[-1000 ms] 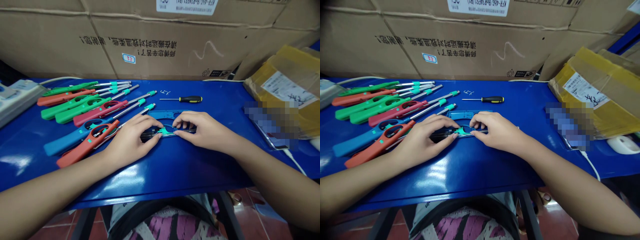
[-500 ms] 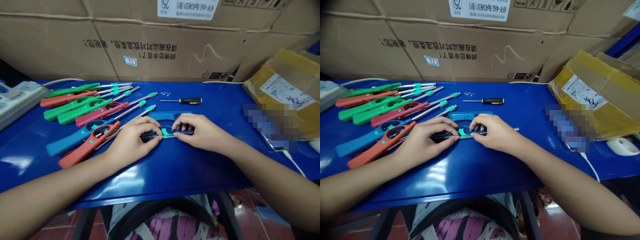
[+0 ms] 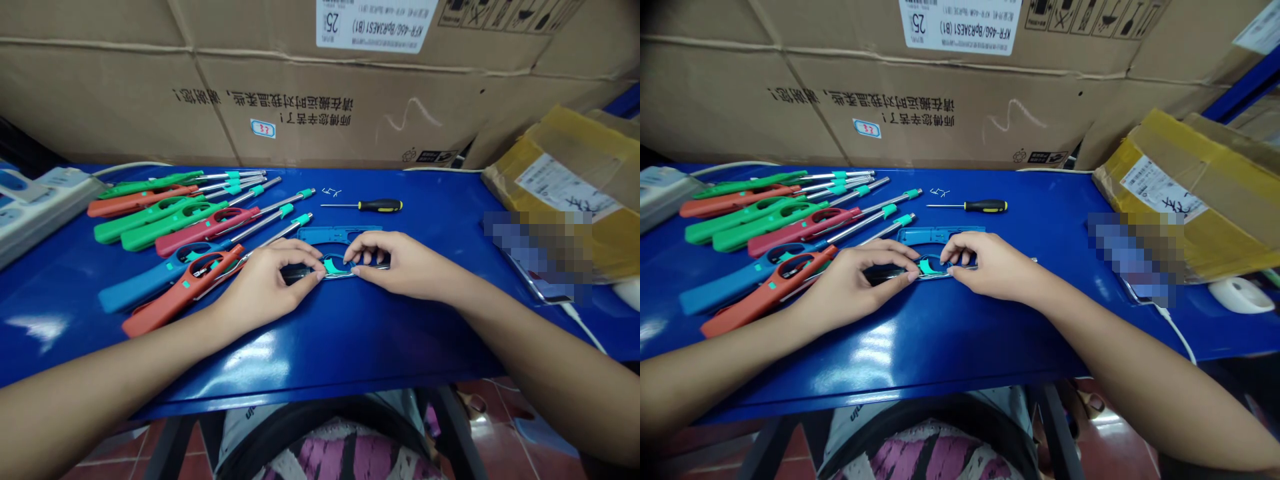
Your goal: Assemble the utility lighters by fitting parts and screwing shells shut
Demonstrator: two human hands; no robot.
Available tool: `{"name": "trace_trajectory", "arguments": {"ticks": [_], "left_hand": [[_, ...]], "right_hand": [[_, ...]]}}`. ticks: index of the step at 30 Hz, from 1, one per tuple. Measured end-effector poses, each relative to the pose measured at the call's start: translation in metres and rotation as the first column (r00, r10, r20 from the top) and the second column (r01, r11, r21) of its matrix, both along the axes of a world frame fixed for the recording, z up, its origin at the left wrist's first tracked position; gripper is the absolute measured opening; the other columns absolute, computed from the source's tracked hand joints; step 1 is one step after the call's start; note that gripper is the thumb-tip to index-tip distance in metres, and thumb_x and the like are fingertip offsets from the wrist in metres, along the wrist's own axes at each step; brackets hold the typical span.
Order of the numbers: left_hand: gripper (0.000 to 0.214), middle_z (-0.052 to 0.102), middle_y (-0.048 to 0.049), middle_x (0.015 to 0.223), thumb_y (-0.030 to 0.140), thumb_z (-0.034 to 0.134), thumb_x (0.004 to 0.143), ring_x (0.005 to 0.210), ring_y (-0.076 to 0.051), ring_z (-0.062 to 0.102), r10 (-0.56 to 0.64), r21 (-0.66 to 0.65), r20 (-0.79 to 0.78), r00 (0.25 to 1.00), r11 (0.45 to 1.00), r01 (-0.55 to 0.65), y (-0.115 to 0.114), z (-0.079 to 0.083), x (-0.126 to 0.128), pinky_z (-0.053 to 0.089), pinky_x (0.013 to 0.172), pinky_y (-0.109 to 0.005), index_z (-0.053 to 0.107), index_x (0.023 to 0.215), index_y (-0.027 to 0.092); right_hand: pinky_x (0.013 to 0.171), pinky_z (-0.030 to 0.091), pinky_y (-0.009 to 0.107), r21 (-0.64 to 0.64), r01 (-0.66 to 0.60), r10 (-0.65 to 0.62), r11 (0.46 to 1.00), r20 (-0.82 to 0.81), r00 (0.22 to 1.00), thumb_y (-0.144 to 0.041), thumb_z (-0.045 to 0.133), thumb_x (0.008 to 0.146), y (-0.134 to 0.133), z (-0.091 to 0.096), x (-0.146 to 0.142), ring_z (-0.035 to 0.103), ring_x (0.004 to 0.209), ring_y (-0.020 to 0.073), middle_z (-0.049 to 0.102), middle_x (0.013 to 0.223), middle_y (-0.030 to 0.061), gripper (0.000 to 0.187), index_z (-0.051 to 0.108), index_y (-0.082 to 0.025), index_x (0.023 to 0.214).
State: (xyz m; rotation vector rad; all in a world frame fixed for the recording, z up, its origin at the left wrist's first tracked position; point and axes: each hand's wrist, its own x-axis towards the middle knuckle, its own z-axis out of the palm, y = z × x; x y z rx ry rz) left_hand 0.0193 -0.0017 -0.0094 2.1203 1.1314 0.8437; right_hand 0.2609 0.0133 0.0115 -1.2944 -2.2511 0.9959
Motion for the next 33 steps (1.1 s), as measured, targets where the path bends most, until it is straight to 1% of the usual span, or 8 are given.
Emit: {"name": "trace_trajectory", "arguments": {"ticks": [4,8,14,19,23,26,30,33], "left_hand": [[0.009,0.075,-0.0042,0.105,0.026,0.069,0.087,0.096,-0.021,0.070,-0.014,0.013,-0.004,1.000,1.000,0.014,0.000,0.000,0.000,0.054,0.096,-0.039,0.077,0.088,0.022],[0.016,0.075,-0.0024,0.099,0.028,0.071,0.085,0.089,-0.020,0.068,0.018,0.013,-0.041,0.999,1.000,-0.017,0.001,0.001,0.001,0.055,0.087,-0.036,0.074,0.099,0.022],[0.018,0.074,-0.0010,0.096,0.027,0.072,0.084,0.085,-0.017,0.065,0.040,0.001,-0.060,0.997,0.999,-0.040,0.001,0.001,0.000,0.055,0.084,-0.033,0.073,0.101,0.022],[0.020,0.074,-0.0013,0.098,0.029,0.073,0.084,0.087,-0.018,0.066,0.042,-0.006,-0.067,0.997,0.999,-0.043,0.001,0.002,0.001,0.055,0.087,-0.035,0.072,0.103,0.022],[0.020,0.075,-0.0024,0.098,0.028,0.072,0.084,0.087,-0.018,0.067,0.038,-0.015,-0.050,0.998,0.999,-0.038,0.000,0.003,0.002,0.057,0.088,-0.036,0.072,0.103,0.021],[0.020,0.075,-0.0032,0.099,0.027,0.073,0.084,0.088,-0.019,0.068,0.033,-0.021,-0.035,0.999,0.999,-0.033,0.000,0.004,0.002,0.058,0.089,-0.037,0.072,0.103,0.020],[0.023,0.076,-0.0038,0.103,0.026,0.072,0.085,0.092,-0.019,0.069,0.018,-0.001,-0.037,0.999,1.000,-0.018,-0.001,0.005,0.002,0.057,0.090,-0.037,0.072,0.107,0.020],[0.024,0.076,-0.0044,0.108,0.025,0.070,0.088,0.097,-0.020,0.068,-0.021,0.026,-0.056,0.998,0.999,0.022,-0.002,0.005,0.002,0.056,0.092,-0.038,0.071,0.111,0.020]], "right_hand": [[0.071,0.047,0.028,0.010,0.013,-0.012,1.000,-0.005,1.000,-0.018,0.063,0.083,-0.002,0.000,-0.001,0.057,0.076,0.0143,0.069,0.089,0.0028,0.015,0.070,-0.019,0.096],[0.072,0.048,0.028,0.029,0.007,-0.007,1.000,0.003,1.000,-0.018,0.062,0.085,-0.003,0.000,-0.001,0.058,0.076,0.0140,0.068,0.088,0.0027,0.014,0.069,-0.018,0.097],[0.073,0.051,0.028,-0.059,-0.008,0.009,0.998,0.008,1.000,-0.020,0.060,0.088,0.000,0.010,0.007,0.063,0.078,0.0147,0.070,0.089,0.0034,0.018,0.068,-0.018,0.103],[0.064,0.047,0.028,-0.045,0.021,-0.015,0.999,0.136,0.991,-0.029,0.064,0.088,0.003,0.017,0.013,0.061,0.070,0.0148,0.073,0.081,0.0033,0.014,0.073,-0.019,0.088],[0.058,0.042,0.027,-0.013,0.046,-0.043,0.999,0.147,0.988,-0.034,0.066,0.087,0.005,0.013,0.011,0.056,0.062,0.0129,0.068,0.069,0.0009,0.018,0.073,-0.019,0.078],[0.056,0.039,0.026,-0.029,0.036,-0.031,0.999,0.146,0.989,-0.034,0.067,0.085,0.008,0.009,0.011,0.052,0.059,0.0122,0.064,0.064,-0.0006,0.019,0.073,-0.019,0.076],[0.059,0.041,0.027,-0.055,0.045,-0.036,0.997,0.145,0.989,-0.033,0.066,0.086,0.007,0.011,0.011,0.055,0.063,0.0134,0.066,0.068,0.0005,0.018,0.073,-0.018,0.078],[0.068,0.047,0.030,-0.016,0.017,-0.014,1.000,0.184,0.983,-0.027,0.064,0.088,0.001,0.018,0.011,0.061,0.071,0.0159,0.072,0.079,0.0034,0.013,0.072,-0.018,0.084]]}}
